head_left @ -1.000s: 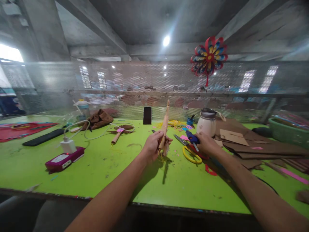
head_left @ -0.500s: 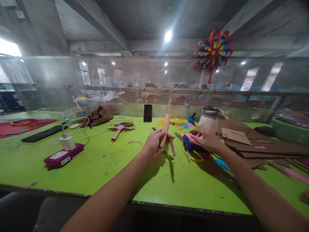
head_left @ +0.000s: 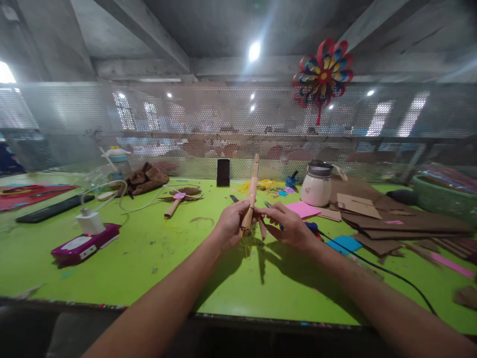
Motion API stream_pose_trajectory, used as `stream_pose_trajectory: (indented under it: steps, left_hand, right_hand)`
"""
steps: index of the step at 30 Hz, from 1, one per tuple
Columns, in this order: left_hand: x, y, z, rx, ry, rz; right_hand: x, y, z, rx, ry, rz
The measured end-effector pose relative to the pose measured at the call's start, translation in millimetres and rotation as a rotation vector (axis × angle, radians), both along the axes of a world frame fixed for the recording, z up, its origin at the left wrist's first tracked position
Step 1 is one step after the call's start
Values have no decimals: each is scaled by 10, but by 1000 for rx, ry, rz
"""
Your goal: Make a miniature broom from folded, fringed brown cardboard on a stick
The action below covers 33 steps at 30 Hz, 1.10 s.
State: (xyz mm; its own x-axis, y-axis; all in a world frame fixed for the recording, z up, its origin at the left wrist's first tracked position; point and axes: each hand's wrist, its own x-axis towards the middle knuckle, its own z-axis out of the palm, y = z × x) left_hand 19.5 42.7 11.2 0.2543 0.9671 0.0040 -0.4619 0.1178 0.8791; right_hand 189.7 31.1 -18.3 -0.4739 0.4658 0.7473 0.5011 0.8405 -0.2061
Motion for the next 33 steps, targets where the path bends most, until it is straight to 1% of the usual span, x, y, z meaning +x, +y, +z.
stream_pose_trajectory:
  steps: [4,6,10,13,14,16,18,20,22,24,26,28,33]
  left_hand:
    - [-10,-10,8,-14,-12,-27]
    - [-14,-12,0,-15,-26,-44]
    - [-12,-13,-21,-6,-34,-60]
    - [-3,-17,-27,22,-23,-70]
    - [-1,-19,-25,33,-18,-70]
    - [0,-25,-14,49,-16,-64]
    - [-2,-35,2,50,-7,-53]
    - [-2,-50,17,69,21,-9]
    - [4,-69,22,99,95,32]
    - [17,-84,13,136,177,33]
    - [36,-90,-9,175,233,-2]
    - [54,-89,-33,223,254,-32]
    - [82,-97,-59,311,345,-68]
  right_hand:
    - [-8,-15,4,108,21,-27]
    - [-23,-22,1,140,-12,-50]
    - [-58,-53,3,168,-61,-66]
    - [-76,-77,16,162,33,-50]
    - [-80,-80,20,133,86,-41]
    - [-81,-73,31,5,222,-30]
    - [-69,-47,46,-198,429,-26]
    - [-44,-12,71,-427,658,-18]
    - [-10,19,107,-627,849,27]
    - [24,38,140,-767,973,98]
    - [50,47,161,-847,1041,171]
    - [66,52,166,-881,1050,210]
    - [71,52,163,-870,1023,222]
